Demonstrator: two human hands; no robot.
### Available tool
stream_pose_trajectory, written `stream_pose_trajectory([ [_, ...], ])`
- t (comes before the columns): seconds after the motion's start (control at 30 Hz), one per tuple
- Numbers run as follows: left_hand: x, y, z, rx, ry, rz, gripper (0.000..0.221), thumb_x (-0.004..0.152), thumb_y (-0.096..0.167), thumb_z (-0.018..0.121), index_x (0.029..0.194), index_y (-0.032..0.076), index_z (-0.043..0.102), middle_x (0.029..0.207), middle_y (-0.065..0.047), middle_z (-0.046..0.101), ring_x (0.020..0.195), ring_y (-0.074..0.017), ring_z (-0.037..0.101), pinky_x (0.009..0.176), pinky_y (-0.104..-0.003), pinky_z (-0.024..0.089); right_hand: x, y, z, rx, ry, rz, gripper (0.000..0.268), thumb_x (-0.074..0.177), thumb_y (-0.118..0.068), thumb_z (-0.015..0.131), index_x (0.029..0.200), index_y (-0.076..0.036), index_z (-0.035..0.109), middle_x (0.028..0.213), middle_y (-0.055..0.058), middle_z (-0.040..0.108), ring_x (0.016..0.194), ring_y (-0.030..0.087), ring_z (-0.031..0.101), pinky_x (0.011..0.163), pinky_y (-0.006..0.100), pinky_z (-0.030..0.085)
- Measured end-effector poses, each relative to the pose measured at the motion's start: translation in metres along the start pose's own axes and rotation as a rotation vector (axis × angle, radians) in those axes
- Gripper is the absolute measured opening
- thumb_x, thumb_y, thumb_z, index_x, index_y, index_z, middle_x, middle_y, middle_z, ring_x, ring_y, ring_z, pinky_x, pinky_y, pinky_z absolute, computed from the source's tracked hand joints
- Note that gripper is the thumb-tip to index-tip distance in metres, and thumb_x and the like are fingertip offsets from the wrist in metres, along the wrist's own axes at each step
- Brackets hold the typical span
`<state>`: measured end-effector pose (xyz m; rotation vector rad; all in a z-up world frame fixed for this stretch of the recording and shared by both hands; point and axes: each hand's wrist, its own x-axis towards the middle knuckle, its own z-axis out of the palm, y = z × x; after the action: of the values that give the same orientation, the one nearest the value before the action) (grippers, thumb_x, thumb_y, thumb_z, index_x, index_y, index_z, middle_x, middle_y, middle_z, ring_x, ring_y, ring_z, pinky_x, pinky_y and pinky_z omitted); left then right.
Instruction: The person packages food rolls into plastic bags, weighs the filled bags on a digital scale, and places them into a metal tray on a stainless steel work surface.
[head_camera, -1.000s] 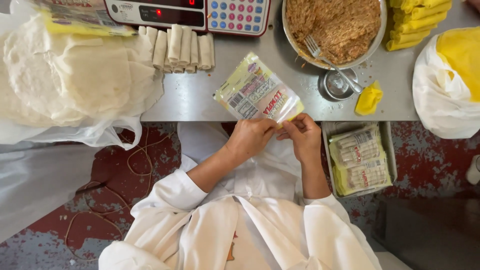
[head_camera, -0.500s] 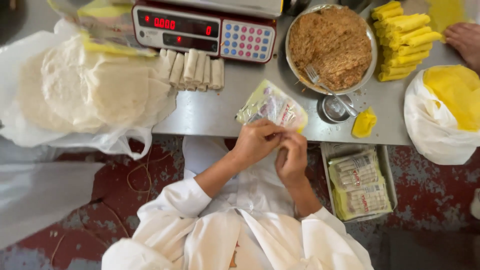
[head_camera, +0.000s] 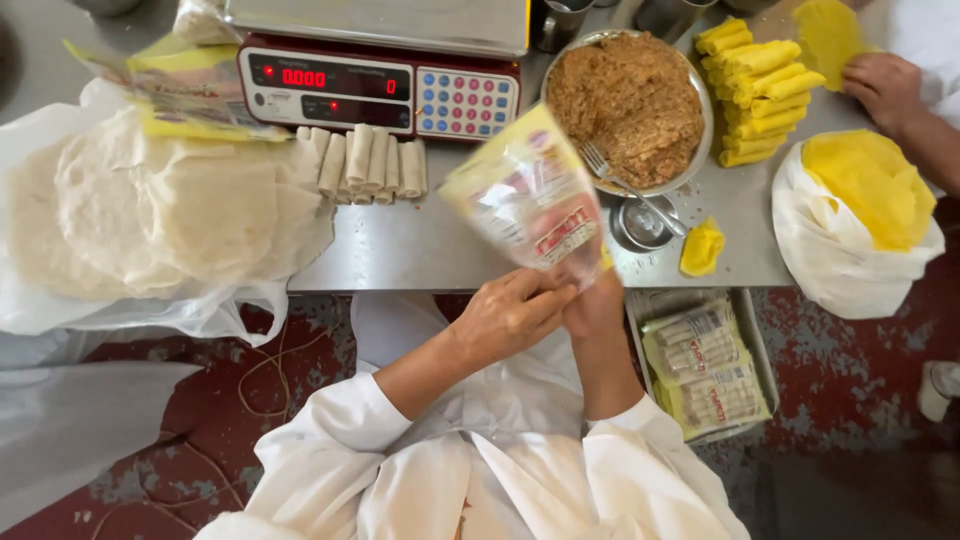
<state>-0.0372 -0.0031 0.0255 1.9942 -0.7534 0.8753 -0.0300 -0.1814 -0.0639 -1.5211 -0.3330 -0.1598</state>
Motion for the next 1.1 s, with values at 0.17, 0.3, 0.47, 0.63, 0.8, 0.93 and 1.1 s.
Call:
stream_pose_trajectory([
  [0.17,0.011,-0.005,-0.005,-0.049,0.064,0.121,0.012,0.099,0.015,0.068,0.098,0.015,0.080,0.091,-0.006,0.068,0.068,-0.0228,0.070,0.060,-0.029,0.059,0.012,-0.008,0.005,0.142,0.009,0.076,0.023,0.111,-0.006,0.048,0.118,-0.001,0.069,0.116,0.016,0.064,0.106,0.027,0.057,0.097,0.049,0.047],
  [0.3,0.004,-0.005,-0.010,-0.039,0.028,0.172,0.008,0.100,0.013,0.070,0.100,0.013,0.078,0.090,-0.007,0.066,0.069,-0.0229,0.069,0.060,-0.028,0.059,0.015,-0.014,0.003,0.250,0.004,0.159,0.023,0.110,-0.005,0.049,0.120,-0.002,0.068,0.123,0.018,0.063,0.112,0.031,0.057,0.102,0.053,0.045],
  [0.47,-0.009,-0.004,-0.003,-0.082,0.043,0.178,0.008,0.101,0.013,0.071,0.098,0.011,0.077,0.093,-0.007,0.067,0.068,-0.0206,0.068,0.059,-0.027,0.059,0.014,-0.034,0.001,0.382,0.034,0.258,0.023,0.108,-0.003,0.050,0.123,-0.004,0.068,0.131,0.020,0.062,0.121,0.035,0.056,0.109,0.058,0.041],
  [0.63,0.052,-0.012,-0.061,-0.169,0.118,0.170,0.018,0.093,0.019,0.079,0.095,0.001,0.078,0.086,-0.019,0.072,0.071,-0.0391,0.068,0.065,-0.046,0.059,0.025,-0.051,0.001,0.526,-0.006,0.364,0.025,0.107,-0.002,0.051,0.126,-0.006,0.067,0.139,0.022,0.061,0.130,0.039,0.056,0.116,0.063,0.038],
  [0.8,0.005,-0.102,-0.014,-0.123,-0.134,-0.612,0.046,0.106,0.050,0.065,0.128,0.009,0.064,0.105,-0.019,0.068,0.102,-0.0473,0.071,0.089,-0.057,0.057,0.023,-0.063,-0.005,0.665,-0.019,0.484,0.028,0.105,0.000,0.052,0.128,-0.008,0.067,0.148,0.025,0.059,0.138,0.044,0.055,0.123,0.068,0.035],
  [0.93,-0.033,-0.159,0.035,0.048,-0.183,-0.675,0.034,0.106,0.046,0.060,0.104,0.015,0.072,0.083,-0.012,0.072,0.082,-0.0392,0.076,0.073,-0.052,0.060,0.037,-0.063,-0.006,0.771,-0.051,0.576,0.031,0.104,0.001,0.053,0.130,-0.009,0.066,0.154,0.026,0.058,0.145,0.047,0.055,0.128,0.072,0.032],
  [1.1,0.017,-0.161,-0.053,0.522,-0.168,-0.320,0.035,0.097,0.034,0.080,0.125,0.014,0.071,0.119,-0.013,0.066,0.102,-0.0348,0.070,0.087,-0.046,0.062,0.010,-0.080,-0.076,0.116,0.312,0.522,0.027,0.104,0.007,0.059,0.130,0.004,0.063,0.121,0.021,0.068,0.109,0.031,0.068,0.097,0.046,0.057],
])
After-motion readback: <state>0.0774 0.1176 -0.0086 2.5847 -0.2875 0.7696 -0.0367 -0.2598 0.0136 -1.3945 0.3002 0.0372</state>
